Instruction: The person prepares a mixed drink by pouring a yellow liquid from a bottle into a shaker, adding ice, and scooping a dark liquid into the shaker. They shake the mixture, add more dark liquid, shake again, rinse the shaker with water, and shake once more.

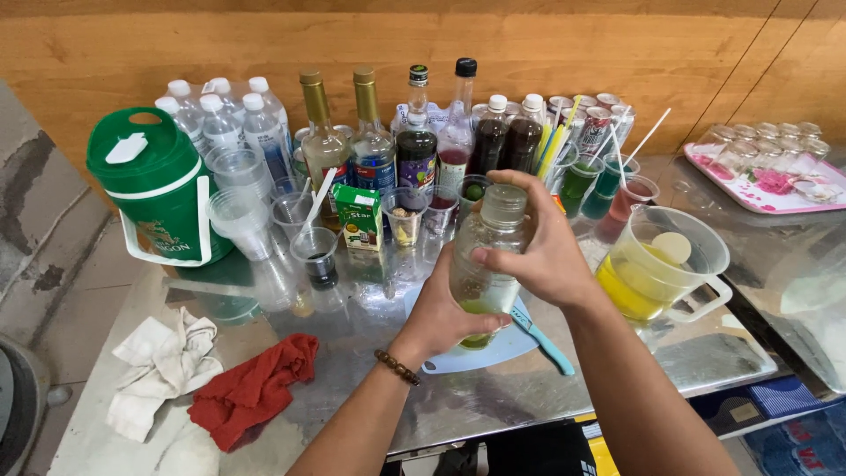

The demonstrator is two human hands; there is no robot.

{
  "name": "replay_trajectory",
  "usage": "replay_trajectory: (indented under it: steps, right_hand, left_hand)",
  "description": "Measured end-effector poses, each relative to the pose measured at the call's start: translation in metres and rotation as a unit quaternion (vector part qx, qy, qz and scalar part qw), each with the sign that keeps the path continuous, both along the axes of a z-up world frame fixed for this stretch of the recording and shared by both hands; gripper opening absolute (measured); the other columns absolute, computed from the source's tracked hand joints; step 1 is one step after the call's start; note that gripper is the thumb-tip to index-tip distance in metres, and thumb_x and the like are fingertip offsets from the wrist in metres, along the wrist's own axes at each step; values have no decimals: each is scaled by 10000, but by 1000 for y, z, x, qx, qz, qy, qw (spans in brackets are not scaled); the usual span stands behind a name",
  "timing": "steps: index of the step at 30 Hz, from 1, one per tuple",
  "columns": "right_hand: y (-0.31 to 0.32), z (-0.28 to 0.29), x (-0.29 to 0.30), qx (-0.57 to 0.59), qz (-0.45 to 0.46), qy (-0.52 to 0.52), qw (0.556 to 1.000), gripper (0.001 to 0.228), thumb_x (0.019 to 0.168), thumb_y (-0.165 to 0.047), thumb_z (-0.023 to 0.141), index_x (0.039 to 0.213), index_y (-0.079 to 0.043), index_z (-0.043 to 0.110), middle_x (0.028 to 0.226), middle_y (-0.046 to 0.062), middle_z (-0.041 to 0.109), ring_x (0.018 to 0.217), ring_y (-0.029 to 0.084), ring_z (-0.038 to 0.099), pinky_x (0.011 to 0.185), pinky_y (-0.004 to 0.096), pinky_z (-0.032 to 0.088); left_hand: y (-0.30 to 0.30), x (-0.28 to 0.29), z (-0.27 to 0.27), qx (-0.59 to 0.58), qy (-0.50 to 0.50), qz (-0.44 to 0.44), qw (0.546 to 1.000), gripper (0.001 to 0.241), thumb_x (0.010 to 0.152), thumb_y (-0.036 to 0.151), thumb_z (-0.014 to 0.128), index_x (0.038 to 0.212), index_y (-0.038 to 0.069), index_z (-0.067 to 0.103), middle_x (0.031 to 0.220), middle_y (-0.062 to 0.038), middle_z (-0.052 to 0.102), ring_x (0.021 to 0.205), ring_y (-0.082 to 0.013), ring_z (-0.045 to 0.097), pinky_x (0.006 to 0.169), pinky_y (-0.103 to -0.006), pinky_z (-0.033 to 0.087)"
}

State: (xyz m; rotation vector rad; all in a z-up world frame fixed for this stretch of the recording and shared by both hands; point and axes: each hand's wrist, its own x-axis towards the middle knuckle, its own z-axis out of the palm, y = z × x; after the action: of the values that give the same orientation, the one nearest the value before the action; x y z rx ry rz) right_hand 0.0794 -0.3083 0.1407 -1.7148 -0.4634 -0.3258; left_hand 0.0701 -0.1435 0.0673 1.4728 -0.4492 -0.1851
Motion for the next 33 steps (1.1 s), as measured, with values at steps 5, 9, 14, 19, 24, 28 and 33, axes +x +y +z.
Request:
replay_trajectory:
  steps: [5,9,14,19,24,28,33]
  right_hand:
    - [8,6,-3,21,-8,-10,1000,714,772,-109,791,1426,-38,515,1111,204,729,1044,254,704,993,446,549]
    - [9,1,3,22,-13,-53,998,384,962,-135,687,1318,-9,620,1004,162,752,972,183,704,934,372,562]
    - [9,11,-4,4,40,-118,992,346,1030,-136,563,1342,14,555,1033,204,732,984,276,730,939,457,569]
    - [8,8,-2,-12,32,-132,991,360,1083,-156,436,1388,30,480,1034,214,696,972,318,732,930,516,570]
    - [10,5,3,55,30,-155,986,351,1111,-176,380,1389,31,439,985,194,646,901,325,740,872,488,616]
    - [10,7,7,113,91,-155,977,355,1127,-192,334,1374,47,420,936,215,646,863,351,758,842,488,635]
    - [9,8,6,52,78,-200,975,355,1089,-182,431,1336,69,476,942,235,684,862,339,763,818,463,627]
  left_hand:
    - [3,2,2,38,-11,18,999,1135,513,179,949,1496,169,382,1312,-140,651,1313,-342,586,1142,-515,426]
    - [3,-1,1,36,-11,10,999,1131,534,156,946,1506,146,368,1327,-162,642,1334,-374,569,1158,-534,405]
    - [4,-3,-3,35,-15,2,999,1129,522,171,949,1492,141,372,1334,-169,647,1337,-384,565,1162,-537,397]
    - [1,-9,3,36,-16,-1,999,1116,539,200,941,1483,109,354,1328,-196,639,1329,-411,566,1167,-562,397]
    - [-6,-17,2,-13,-15,11,1000,1142,516,192,955,1485,127,354,1326,-182,630,1316,-392,572,1158,-553,405]
    - [-5,-24,14,-15,-36,-21,999,1050,564,202,909,1468,104,383,1337,-220,642,1328,-414,567,1160,-561,406]
    - [-6,-17,-4,-17,-26,10,999,1209,513,262,965,1526,149,316,1333,-159,636,1302,-352,591,1141,-532,419]
